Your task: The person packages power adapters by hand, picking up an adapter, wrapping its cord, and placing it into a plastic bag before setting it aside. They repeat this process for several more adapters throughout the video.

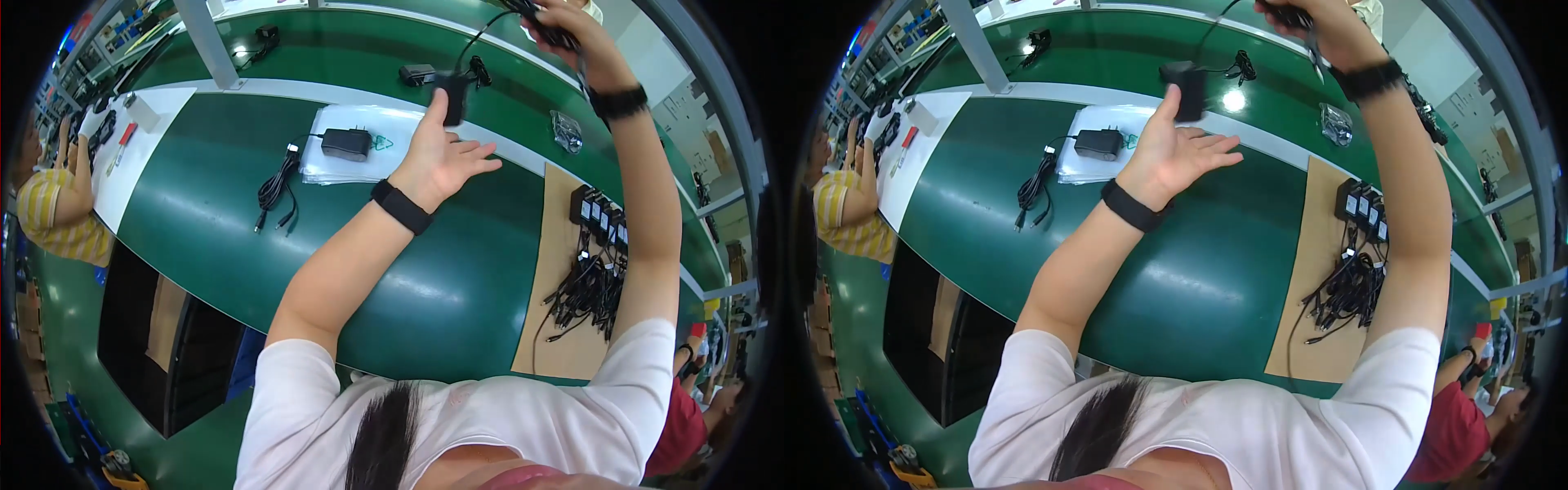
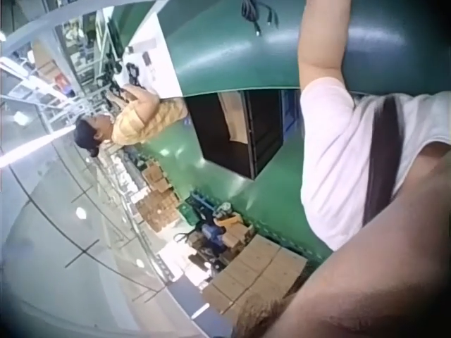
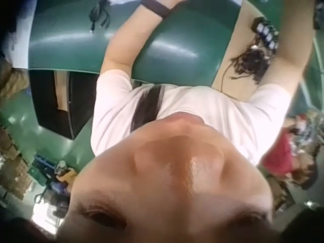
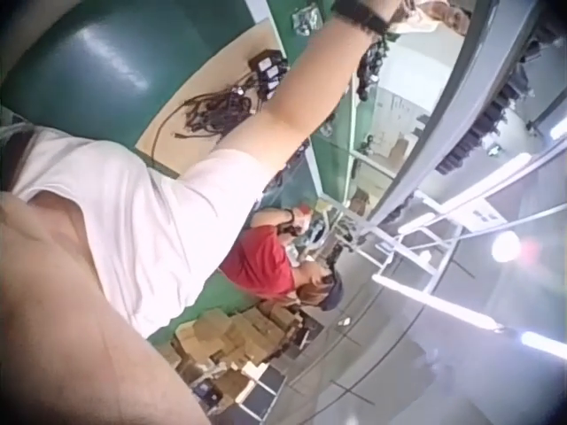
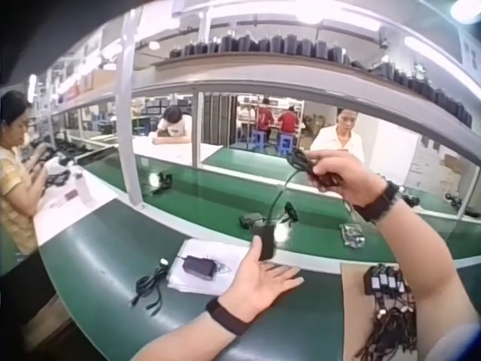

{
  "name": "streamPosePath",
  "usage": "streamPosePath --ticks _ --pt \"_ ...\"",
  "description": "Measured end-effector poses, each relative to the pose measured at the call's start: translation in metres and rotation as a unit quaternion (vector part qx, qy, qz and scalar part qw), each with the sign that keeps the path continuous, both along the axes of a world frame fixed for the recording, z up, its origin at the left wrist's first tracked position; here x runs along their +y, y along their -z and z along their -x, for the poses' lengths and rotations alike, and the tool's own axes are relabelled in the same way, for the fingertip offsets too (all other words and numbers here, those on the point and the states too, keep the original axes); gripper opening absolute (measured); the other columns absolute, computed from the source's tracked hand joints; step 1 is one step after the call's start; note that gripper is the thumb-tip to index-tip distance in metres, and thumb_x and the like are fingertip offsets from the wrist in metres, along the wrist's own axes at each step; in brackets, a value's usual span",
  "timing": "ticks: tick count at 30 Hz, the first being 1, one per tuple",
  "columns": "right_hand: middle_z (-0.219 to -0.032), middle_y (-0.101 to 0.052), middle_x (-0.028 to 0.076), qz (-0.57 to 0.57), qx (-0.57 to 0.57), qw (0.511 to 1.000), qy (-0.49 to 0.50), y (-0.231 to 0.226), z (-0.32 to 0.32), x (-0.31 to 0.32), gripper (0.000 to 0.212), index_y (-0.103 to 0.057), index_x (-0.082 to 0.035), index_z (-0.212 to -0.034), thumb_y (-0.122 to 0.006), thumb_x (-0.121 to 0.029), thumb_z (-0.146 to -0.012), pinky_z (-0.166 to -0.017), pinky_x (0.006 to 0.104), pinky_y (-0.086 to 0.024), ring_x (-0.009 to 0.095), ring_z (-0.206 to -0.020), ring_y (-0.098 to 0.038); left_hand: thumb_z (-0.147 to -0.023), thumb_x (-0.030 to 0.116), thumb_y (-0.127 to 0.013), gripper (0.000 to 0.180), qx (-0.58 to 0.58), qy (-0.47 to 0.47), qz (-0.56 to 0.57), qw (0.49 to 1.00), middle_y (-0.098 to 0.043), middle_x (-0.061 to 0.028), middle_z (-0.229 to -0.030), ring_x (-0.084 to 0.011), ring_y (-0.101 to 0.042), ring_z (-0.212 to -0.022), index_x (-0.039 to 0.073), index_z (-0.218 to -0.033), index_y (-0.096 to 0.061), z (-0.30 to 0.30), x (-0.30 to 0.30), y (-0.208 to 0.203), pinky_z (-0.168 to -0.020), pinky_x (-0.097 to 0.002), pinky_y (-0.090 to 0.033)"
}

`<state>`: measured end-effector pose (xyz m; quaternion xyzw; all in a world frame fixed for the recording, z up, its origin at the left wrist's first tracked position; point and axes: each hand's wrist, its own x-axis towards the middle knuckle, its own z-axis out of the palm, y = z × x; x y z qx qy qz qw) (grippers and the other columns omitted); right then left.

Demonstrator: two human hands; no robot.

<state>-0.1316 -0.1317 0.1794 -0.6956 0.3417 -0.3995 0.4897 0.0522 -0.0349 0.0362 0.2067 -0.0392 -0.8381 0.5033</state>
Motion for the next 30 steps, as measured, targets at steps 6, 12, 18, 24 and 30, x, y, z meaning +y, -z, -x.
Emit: streamPosePath --ticks 6,12,18,24,30 --pt "-0.080 -0.056 0.007 0.029 0.188 0.969 -0.159 0.018 0.009 0.152 0.056 -0.048 0.000 -0.122 -0.053 -0.003 -0.066 -0.058 0.0197 -0.040 0.008 -0.066 -0.051 -0.082 0.036 -0.059 0.038 0.138 -0.127 0.086 0.978 -0.053 -0.0167 -0.092 -0.0288 -0.055 -0.077 0.002 -0.093 -0.047 -0.045 0.002 -0.018 -0.076 -0.0482 -0.047" --pt "-0.093 -0.059 0.014 -0.104 -0.148 0.974 0.137 0.085 0.020 0.158 0.046 -0.041 0.005 -0.125 -0.049 -0.006 -0.081 -0.071 0.0254 -0.049 0.015 -0.077 -0.058 -0.067 -0.006 -0.064 0.042 -0.166 -0.138 0.269 0.939 -0.056 -0.0101 -0.081 -0.0206 -0.059 -0.068 0.003 -0.103 -0.044 -0.022 0.029 -0.041 -0.062 -0.0369 -0.052" --pt "-0.105 -0.058 0.011 -0.035 -0.228 0.962 0.149 0.138 -0.006 0.151 0.043 -0.040 0.004 -0.126 -0.047 -0.001 -0.083 -0.082 0.0259 -0.046 0.015 -0.089 -0.057 -0.065 -0.001 -0.070 0.049 -0.271 -0.103 0.330 0.898 -0.053 -0.0066 -0.093 -0.0150 -0.056 -0.080 0.005 -0.106 -0.045 0.015 0.046 -0.027 -0.067 -0.0277 -0.049" --pt "-0.113 -0.053 0.009 0.030 -0.211 0.965 0.151 0.144 -0.015 0.156 0.043 -0.041 0.004 -0.125 -0.050 0.000 -0.083 -0.088 0.0268 -0.042 0.014 -0.098 -0.053 -0.068 0.001 -0.070 0.048 -0.285 -0.079 0.342 0.892 -0.053 -0.0056 -0.096 -0.0136 -0.055 -0.085 0.005 -0.108 -0.044 0.026 0.049 -0.025 -0.070 -0.0268 -0.048" --pt "-0.115 -0.050 0.008 0.180 -0.060 0.960 0.206 0.151 -0.011 0.156 0.045 -0.043 0.003 -0.123 -0.055 0.005 -0.080 -0.090 0.0276 -0.039 0.016 -0.101 -0.050 -0.069 0.002 -0.069 0.046 -0.310 -0.140 0.344 0.875 -0.054 -0.0058 -0.096 -0.0135 -0.055 -0.086 0.005 -0.107 -0.043 0.036 0.050 -0.018 -0.070 -0.0268 -0.049"
